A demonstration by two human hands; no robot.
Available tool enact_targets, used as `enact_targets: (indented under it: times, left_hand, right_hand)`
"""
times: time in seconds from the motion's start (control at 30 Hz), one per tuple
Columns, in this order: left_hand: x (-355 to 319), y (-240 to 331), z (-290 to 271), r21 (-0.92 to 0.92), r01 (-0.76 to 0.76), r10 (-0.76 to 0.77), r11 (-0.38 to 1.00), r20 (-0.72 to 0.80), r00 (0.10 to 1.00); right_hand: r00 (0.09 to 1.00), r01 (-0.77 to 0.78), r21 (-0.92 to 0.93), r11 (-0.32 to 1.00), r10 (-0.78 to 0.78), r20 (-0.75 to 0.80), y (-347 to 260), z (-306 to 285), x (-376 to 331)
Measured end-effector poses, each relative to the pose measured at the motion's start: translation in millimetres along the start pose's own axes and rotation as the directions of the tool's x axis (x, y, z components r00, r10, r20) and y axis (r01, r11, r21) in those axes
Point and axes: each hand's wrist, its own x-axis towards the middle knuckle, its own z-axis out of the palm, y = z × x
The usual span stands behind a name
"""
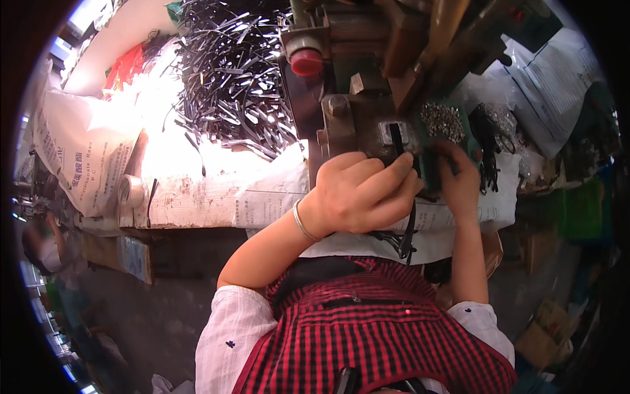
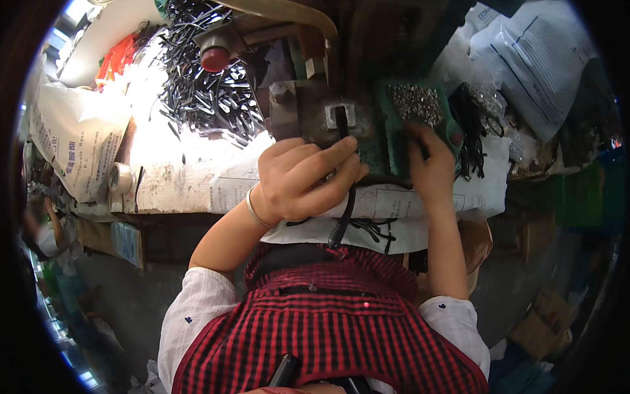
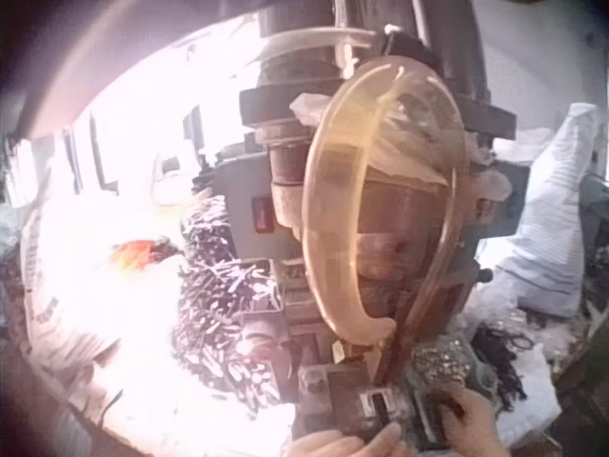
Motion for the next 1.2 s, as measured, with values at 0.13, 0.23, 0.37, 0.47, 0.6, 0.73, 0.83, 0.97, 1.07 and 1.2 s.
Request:
enact_targets:
  times: [0.13, 0.23, 0.37, 0.47, 0.6, 0.73, 0.83, 0.97, 1.07, 1.2]
  left_hand:
    - [-2, 5, -1, 0.046, 0.062, -0.062, 0.997, 0.007, 0.998]
    - [3, 1, 2, 0.045, 0.031, -0.033, 0.999, 0.042, 0.999]
    - [-2, 5, 0, 0.002, 0.072, -0.072, 0.997, 0.039, 0.997]
    - [-6, 15, 5, -0.020, 0.172, -0.171, 0.985, 0.018, 0.985]
    - [-30, 39, -15, -0.135, 0.432, -0.431, 0.892, 0.040, 0.902]
    - [-62, 38, -63, 0.064, 0.511, -0.514, 0.857, 0.160, 0.843]
    - [-70, 6, -102, 0.094, 0.665, -0.666, 0.741, -0.031, 0.746]
    - [-90, -51, -130, 0.431, 0.583, -0.716, 0.689, 0.276, 0.641]
    - [-164, -83, -116, 0.546, 0.424, -0.675, 0.723, 0.428, 0.601]
    - [-183, -104, -118, 0.602, 0.361, -0.637, 0.712, 0.338, 0.693]
  right_hand:
    - [0.976, -0.006, 0.053, 0.999, 0.017, -0.216, -5, -20, 26]
    - [0.989, -0.052, 0.088, 0.995, 0.063, -0.136, 23, -28, 22]
    - [0.992, -0.107, -0.015, 0.994, 0.106, -0.074, 9, -29, 12]
    - [1.000, -0.006, -0.234, 0.972, 0.000, -0.024, 13, -23, 9]
    - [0.998, -0.001, -0.338, 0.941, -0.019, -0.056, -1, -10, 4]
    - [0.994, 0.037, -0.507, 0.861, -0.085, -0.072, 10, 1, 9]
    - [0.987, 0.115, -0.503, 0.857, -0.155, -0.040, 6, -1, 6]
    - [0.981, 0.142, -0.497, 0.856, -0.190, -0.046, 12, -8, 5]
    - [0.982, 0.145, -0.510, 0.848, -0.185, -0.029, 11, -7, 7]
    - [0.982, 0.114, -0.501, 0.858, -0.174, -0.074, 11, -6, 5]
